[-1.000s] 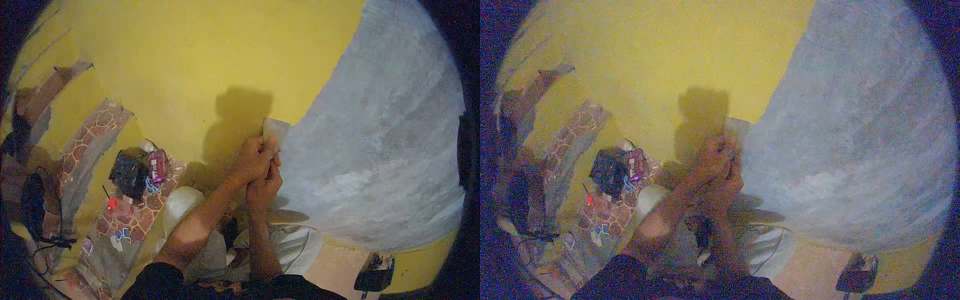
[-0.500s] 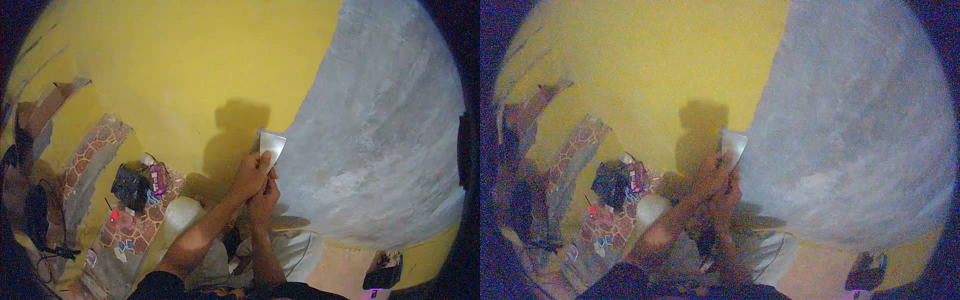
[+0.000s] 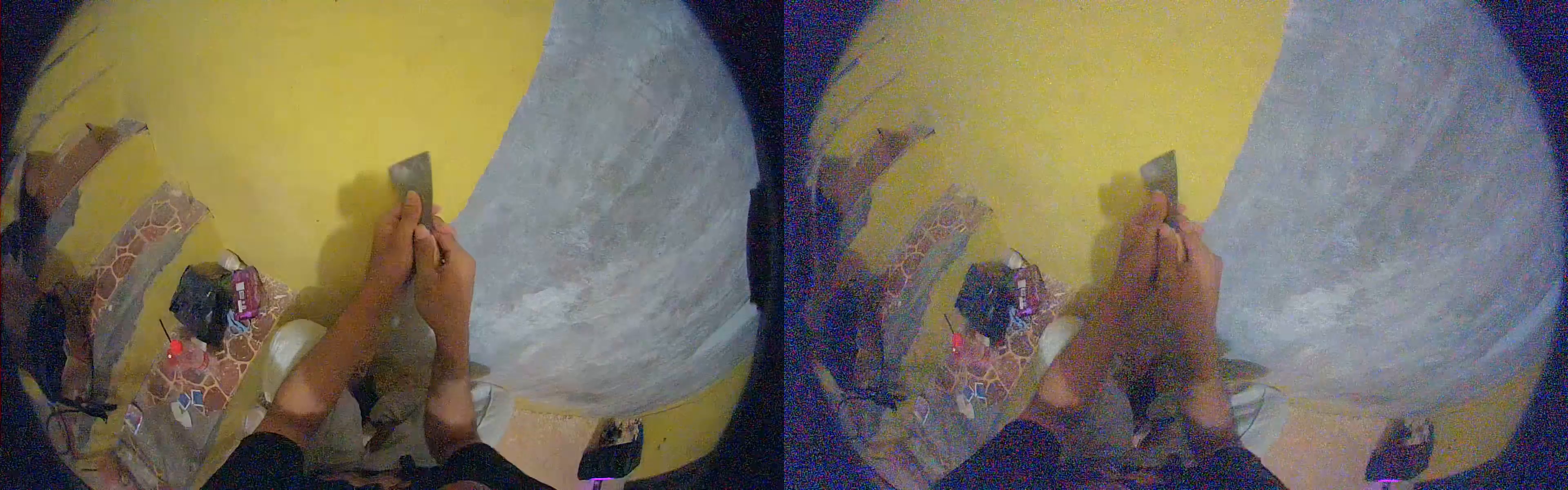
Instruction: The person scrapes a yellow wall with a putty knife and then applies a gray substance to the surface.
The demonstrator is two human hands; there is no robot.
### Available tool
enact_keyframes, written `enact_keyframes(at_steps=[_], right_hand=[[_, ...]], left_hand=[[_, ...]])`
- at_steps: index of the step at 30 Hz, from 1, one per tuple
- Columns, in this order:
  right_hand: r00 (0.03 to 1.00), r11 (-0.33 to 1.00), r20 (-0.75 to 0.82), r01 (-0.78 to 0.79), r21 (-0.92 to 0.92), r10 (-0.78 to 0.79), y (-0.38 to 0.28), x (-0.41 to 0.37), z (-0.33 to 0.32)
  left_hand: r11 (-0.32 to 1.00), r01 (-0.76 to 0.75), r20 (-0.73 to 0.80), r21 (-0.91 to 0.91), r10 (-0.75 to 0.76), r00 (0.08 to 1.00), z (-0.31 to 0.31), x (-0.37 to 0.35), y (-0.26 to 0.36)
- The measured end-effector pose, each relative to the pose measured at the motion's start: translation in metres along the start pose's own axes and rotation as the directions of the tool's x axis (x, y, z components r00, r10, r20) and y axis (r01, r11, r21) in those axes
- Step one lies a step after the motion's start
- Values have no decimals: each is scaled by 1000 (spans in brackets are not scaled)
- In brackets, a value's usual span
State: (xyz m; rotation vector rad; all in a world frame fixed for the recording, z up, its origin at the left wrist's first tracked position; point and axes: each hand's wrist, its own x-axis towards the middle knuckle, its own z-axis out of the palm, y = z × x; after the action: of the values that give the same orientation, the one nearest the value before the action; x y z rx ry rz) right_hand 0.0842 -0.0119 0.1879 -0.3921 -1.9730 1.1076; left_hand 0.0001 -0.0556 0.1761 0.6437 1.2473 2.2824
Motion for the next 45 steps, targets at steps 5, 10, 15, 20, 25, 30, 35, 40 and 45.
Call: enact_keyframes(at_steps=[5,10,15,20,25,30,35,40,45], right_hand=[[993,999,109,51,-2,-50,55,-32,6],[990,974,-13,-133,181,138,102,-77,1],[974,969,-116,-173,179,195,107,-98,-5],[967,970,-123,-209,122,223,106,-72,-9],[977,960,-133,-133,248,169,24,-66,-17],[976,952,-2,-214,219,219,59,-90,-11],[979,962,15,-204,181,205,93,-103,-9],[964,933,31,-264,246,265,98,-94,-9],[972,935,11,-228,272,234,97,-84,-4]], left_hand=[[826,167,132,-539,-113,985,-45,21,-101],[963,140,129,-229,-113,985,-43,17,-97],[956,279,129,-94,-266,955,-53,11,-103],[956,294,246,6,-287,926,-65,11,-96],[984,176,287,-33,-160,945,-67,13,-97],[969,234,283,-85,-201,938,-72,25,-119],[993,115,219,-14,-109,970,-56,6,-105],[954,-17,274,298,-69,959,-40,-13,-76],[945,-90,320,315,-17,947,-44,-13,-90]])
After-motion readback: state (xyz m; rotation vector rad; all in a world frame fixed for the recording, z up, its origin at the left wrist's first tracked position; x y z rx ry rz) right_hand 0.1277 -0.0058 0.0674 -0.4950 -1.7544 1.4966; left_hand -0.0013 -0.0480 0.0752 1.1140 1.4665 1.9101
